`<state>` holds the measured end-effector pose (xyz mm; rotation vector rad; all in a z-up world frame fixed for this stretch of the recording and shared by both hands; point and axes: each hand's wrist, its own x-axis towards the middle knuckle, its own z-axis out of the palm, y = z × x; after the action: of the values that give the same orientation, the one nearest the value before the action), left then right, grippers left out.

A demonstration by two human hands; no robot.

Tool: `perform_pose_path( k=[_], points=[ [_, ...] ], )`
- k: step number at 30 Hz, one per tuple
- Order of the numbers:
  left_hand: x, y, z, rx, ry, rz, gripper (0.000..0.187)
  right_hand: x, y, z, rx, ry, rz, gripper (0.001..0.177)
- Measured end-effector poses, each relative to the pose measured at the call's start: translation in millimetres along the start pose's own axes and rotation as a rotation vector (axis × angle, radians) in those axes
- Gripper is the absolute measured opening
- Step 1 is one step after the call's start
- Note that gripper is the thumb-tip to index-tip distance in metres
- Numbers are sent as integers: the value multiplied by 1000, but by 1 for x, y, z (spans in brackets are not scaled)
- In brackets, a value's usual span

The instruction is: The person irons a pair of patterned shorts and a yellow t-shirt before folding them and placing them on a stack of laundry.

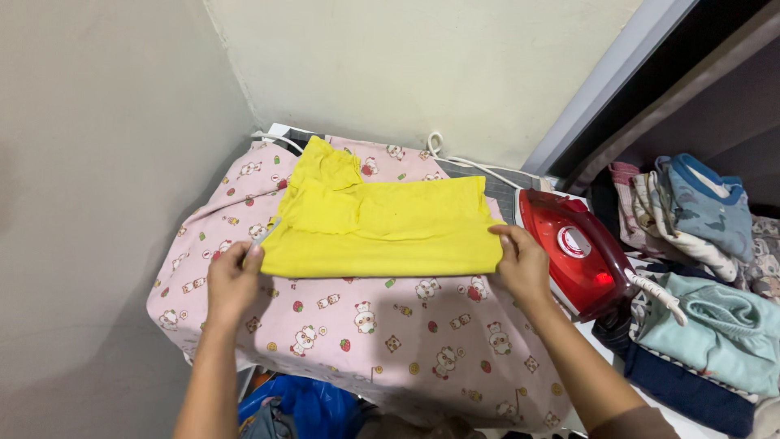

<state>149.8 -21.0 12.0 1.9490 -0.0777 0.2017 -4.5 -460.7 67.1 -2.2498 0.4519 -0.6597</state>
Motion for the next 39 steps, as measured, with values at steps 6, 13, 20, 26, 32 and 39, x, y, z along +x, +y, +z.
perform_pose_path(
  k=[6, 13, 20, 26, 32, 39],
  points=[
    [-32, -16, -32, 516, -104, -94, 29, -35, 1, -18, -130, -109, -91, 21],
    [-52, -3, -40, 685, -138, -87, 25, -63, -8, -31, -291, -209, -24, 24],
    [-60, 60, 7, 497, 131, 264, 60, -66, -29, 5, -263, -178, -406, 30],
    [-107, 83, 82, 489, -229, 447, 47, -76, -43, 73, -338, -496, -548, 39],
    [-97, 85, 58, 785, -313, 312, 80, -45, -10, 43, -760, -268, -335, 69],
    [-83, 66, 20, 595, 2, 318, 49, 70, 30, -108, -984, -84, 161, 71]
  ],
)
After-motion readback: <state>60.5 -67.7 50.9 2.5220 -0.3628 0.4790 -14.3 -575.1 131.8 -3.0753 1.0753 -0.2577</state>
